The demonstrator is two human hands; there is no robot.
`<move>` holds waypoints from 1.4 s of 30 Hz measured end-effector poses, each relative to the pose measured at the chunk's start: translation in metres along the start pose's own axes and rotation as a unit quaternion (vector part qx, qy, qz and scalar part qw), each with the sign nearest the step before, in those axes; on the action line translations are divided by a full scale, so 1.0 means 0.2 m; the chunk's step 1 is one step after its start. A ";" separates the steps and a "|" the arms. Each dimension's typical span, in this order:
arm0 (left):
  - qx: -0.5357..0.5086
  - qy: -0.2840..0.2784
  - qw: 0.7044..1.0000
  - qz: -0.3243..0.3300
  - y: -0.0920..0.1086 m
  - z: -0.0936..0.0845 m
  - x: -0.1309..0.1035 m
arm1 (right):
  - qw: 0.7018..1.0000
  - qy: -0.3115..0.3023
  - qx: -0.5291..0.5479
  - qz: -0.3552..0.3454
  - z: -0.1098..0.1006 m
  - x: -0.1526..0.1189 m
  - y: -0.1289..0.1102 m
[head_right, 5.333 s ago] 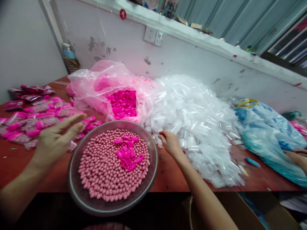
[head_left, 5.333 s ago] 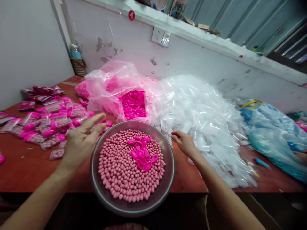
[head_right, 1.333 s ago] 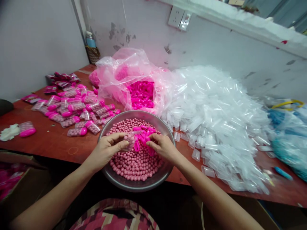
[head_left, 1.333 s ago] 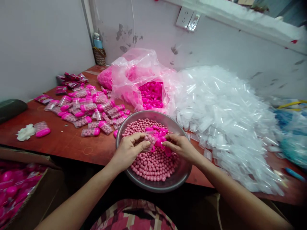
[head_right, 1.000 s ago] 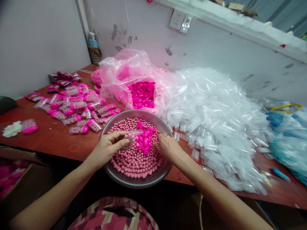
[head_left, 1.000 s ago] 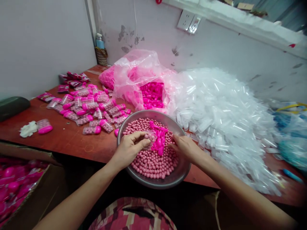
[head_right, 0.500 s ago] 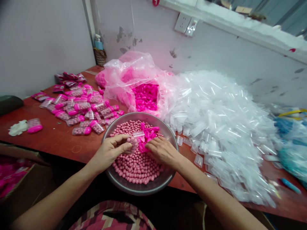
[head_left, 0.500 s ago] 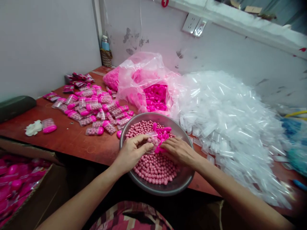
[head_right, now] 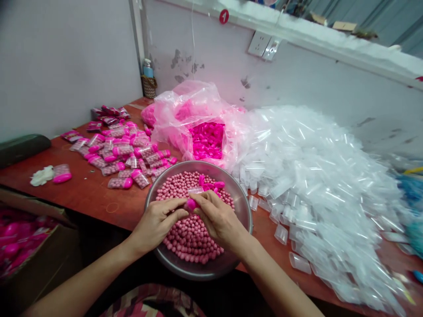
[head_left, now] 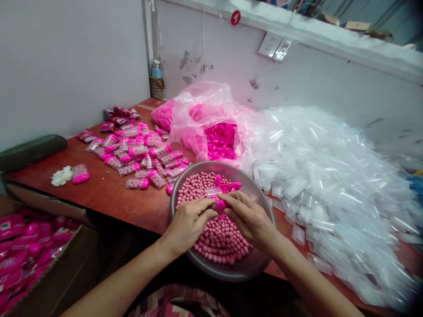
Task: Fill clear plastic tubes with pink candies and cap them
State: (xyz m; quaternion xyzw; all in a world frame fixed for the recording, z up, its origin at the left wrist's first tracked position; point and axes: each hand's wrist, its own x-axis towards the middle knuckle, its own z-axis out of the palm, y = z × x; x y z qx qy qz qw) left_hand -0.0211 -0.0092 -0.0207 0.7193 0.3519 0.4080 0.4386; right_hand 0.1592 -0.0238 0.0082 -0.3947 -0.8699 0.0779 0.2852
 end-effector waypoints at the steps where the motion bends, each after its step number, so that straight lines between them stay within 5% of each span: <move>1: 0.008 0.006 1.000 0.005 0.00 0.00 -0.01 | 1.000 -0.003 -0.008 -0.009 0.00 0.00 0.00; 10: 0.077 -0.004 0.995 0.065 -0.06 0.03 -0.05 | 0.990 -0.067 -0.118 -0.044 0.06 -0.08 -0.01; 15: -0.035 0.009 0.999 -0.003 -0.03 0.01 -0.02 | 0.997 0.004 0.053 0.050 0.02 -0.06 -0.01; 17: -0.137 0.006 0.989 -0.056 -0.02 0.00 0.01 | 0.966 0.029 0.207 0.151 -0.01 -0.06 0.00; 19: -0.210 0.005 0.973 -0.094 -0.02 -0.02 0.03 | 0.895 0.043 0.374 0.238 -0.04 -0.09 0.01; 21: -0.224 0.004 0.969 -0.100 -0.02 -0.02 0.03 | 0.820 0.058 0.487 0.295 -0.05 -0.11 0.04; 23: -0.196 -0.003 0.978 -0.077 -0.02 -0.02 0.02 | 0.780 0.083 0.527 0.327 -0.03 -0.13 0.06; 26: -0.129 -0.010 0.991 -0.015 -0.02 0.00 0.00 | 0.763 0.084 0.541 0.343 0.00 -0.11 0.07; 32: -0.058 0.013 0.998 0.030 -0.03 0.01 -0.01 | 0.674 -0.083 0.632 0.372 0.03 -0.04 0.01; 42: -0.037 -0.004 0.998 0.048 -0.02 0.01 -0.01 | 0.613 -0.017 0.683 0.397 0.13 -0.03 -0.02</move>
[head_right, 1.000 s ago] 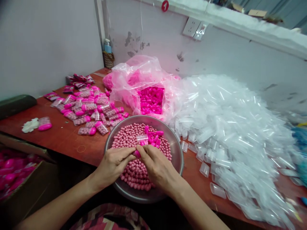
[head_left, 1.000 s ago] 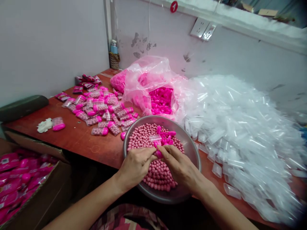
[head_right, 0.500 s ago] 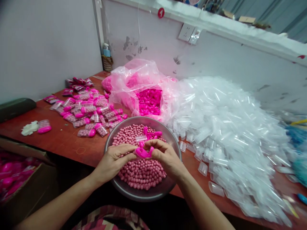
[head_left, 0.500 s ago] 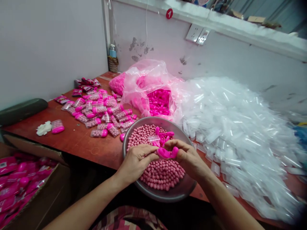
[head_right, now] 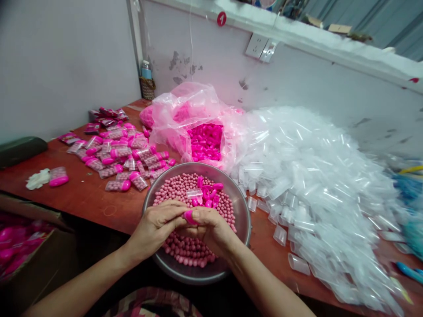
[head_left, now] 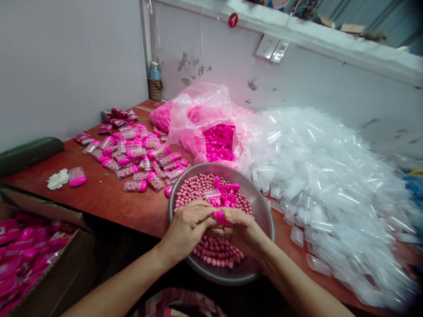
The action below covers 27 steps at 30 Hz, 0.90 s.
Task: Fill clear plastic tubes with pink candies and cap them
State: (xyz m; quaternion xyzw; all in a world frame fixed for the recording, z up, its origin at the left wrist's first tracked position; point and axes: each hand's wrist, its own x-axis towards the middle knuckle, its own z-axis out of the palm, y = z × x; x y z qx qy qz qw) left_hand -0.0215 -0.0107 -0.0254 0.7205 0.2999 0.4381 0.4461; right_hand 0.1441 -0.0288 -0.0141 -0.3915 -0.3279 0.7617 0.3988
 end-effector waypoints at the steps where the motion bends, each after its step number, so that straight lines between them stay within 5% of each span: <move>1: 0.001 -0.002 1.000 0.000 0.00 0.01 0.00 | 1.000 0.003 -0.002 -0.001 0.00 0.00 0.00; 5: -0.018 0.018 1.000 -0.013 0.00 -0.01 0.02 | 0.999 -0.020 -0.045 0.000 0.00 0.01 -0.03; 9: -0.015 0.134 0.990 -0.049 -0.02 -0.20 0.16 | 0.986 0.009 -0.143 -0.083 -0.09 0.05 -0.16; 12: 0.086 0.246 0.965 -0.036 -0.05 -0.37 0.25 | 0.938 0.121 -0.276 -0.170 -0.22 0.11 -0.32; 14: 0.144 0.253 0.957 -0.021 -0.08 -0.42 0.27 | 0.877 0.194 -0.384 -0.215 -0.32 0.18 -0.42; 17: 0.169 0.199 0.965 -0.009 -0.14 -0.36 0.21 | 0.800 0.256 -0.482 -0.248 -0.44 0.35 -0.56; 21: 0.193 0.160 0.968 0.020 -0.21 -0.19 0.11 | 0.760 0.281 -0.535 -0.240 -0.51 0.64 -0.71; 24: 0.237 0.133 0.961 0.052 -0.23 -0.14 0.09 | 0.760 0.253 -0.559 -0.212 -0.47 0.76 -0.76; 27: 0.263 0.119 0.956 0.055 -0.24 -0.14 0.09 | 0.785 0.175 -0.569 -0.171 -0.39 0.70 -0.72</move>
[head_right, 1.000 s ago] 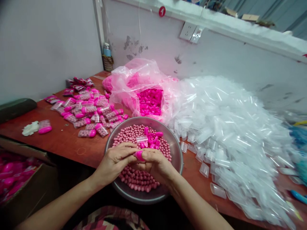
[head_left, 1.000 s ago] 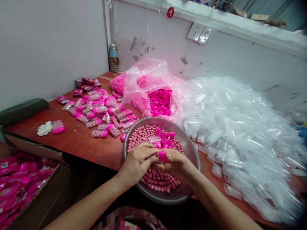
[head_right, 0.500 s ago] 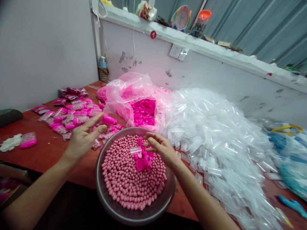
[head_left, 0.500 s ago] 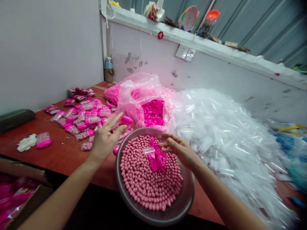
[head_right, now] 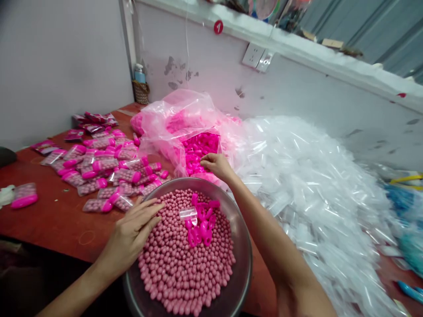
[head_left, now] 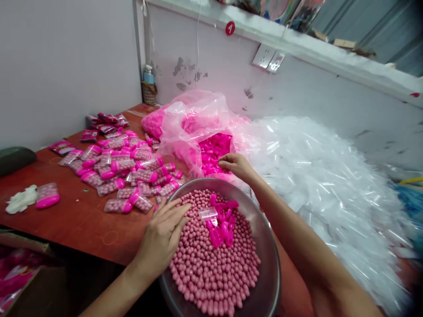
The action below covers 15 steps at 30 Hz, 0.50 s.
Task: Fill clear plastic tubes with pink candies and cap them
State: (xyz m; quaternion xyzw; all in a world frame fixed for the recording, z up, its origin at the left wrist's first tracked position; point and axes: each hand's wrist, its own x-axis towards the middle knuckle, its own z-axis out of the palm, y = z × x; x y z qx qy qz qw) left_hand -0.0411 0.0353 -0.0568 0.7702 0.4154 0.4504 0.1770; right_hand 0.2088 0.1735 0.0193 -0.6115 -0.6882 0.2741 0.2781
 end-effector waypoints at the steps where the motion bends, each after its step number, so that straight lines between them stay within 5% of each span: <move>1: 0.003 -0.005 1.000 -0.003 0.00 0.00 0.00 | 0.999 -0.040 0.003 -0.006 0.01 -0.07 -0.03; 5: 0.011 -0.014 1.000 -0.010 0.00 0.00 0.01 | 0.964 -0.213 -0.109 -0.113 0.06 -0.40 -0.09; 9: 0.013 -0.015 1.000 -0.007 0.01 0.00 0.02 | 0.913 -0.187 -0.295 -0.209 0.16 -0.59 -0.08; 15: 0.029 -0.021 0.999 -0.014 0.01 -0.01 0.01 | 0.886 -0.191 -0.347 -0.242 0.30 -0.56 -0.02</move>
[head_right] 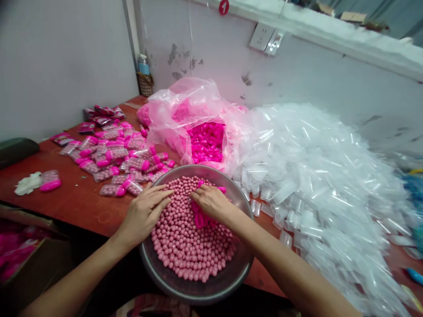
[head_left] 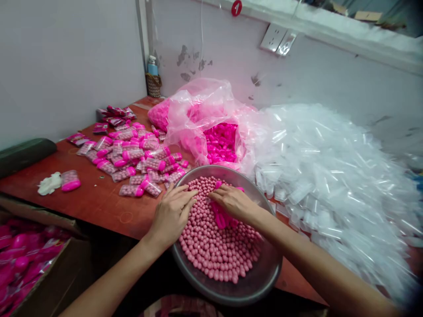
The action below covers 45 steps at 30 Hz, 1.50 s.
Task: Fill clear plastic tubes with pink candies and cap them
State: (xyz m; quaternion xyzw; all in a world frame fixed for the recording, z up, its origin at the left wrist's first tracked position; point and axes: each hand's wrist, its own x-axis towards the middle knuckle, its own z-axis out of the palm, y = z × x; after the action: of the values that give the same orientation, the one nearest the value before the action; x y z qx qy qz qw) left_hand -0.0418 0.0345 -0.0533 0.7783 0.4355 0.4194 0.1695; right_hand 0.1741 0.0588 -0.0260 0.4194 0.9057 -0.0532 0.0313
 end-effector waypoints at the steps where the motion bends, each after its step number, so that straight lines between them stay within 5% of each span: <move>1: 0.006 -0.001 1.000 0.004 0.00 0.00 0.00 | 1.000 0.008 0.013 0.012 0.00 0.00 0.01; 6: 0.019 0.000 0.998 0.057 0.07 -0.02 -0.04 | 0.969 0.095 0.221 0.059 -0.05 -0.09 -0.03; 9: -0.022 -0.029 0.996 0.076 0.15 -0.02 -0.05 | 0.900 0.115 0.413 0.075 -0.08 -0.16 -0.12; 13: -0.148 -0.075 0.986 0.000 0.23 -0.03 -0.04 | 0.793 0.104 0.593 0.093 -0.07 -0.21 -0.26; 15: -0.205 -0.101 0.973 -0.039 0.25 -0.03 -0.03 | 0.824 0.109 0.547 0.103 -0.08 -0.23 -0.30; 19: -0.233 -0.143 0.960 -0.053 0.28 -0.04 -0.03 | 0.954 0.126 0.262 0.075 -0.14 -0.27 -0.33; 22: -0.205 -0.150 0.966 -0.052 0.28 -0.05 -0.03 | 0.984 0.066 0.158 0.050 -0.18 -0.30 -0.32; 28: -0.190 -0.086 0.974 -0.083 0.19 -0.11 -0.04 | 0.989 -0.059 0.057 0.120 -0.05 -0.33 -0.25; 33: -0.177 -0.051 0.979 -0.085 0.16 -0.11 -0.05 | 0.965 -0.031 0.202 0.162 0.15 -0.20 -0.29; 38: -0.220 -0.012 0.968 -0.118 0.15 -0.10 -0.07 | 0.930 -0.048 0.325 0.165 0.18 -0.08 -0.32; 41: -0.285 0.019 0.944 -0.165 0.13 -0.10 -0.08 | 0.863 -0.047 0.476 0.160 0.13 -0.09 -0.30; 45: -0.257 -0.009 0.952 -0.166 0.16 -0.11 -0.09 | 0.630 0.016 0.760 0.159 0.07 -0.15 -0.28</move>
State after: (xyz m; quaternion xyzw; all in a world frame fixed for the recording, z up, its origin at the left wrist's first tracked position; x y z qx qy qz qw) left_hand -0.0470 -0.0009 -0.0298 0.6290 0.4340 0.4760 0.4353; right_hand 0.1499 -0.0015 -0.0322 0.4329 0.4641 -0.7099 -0.3053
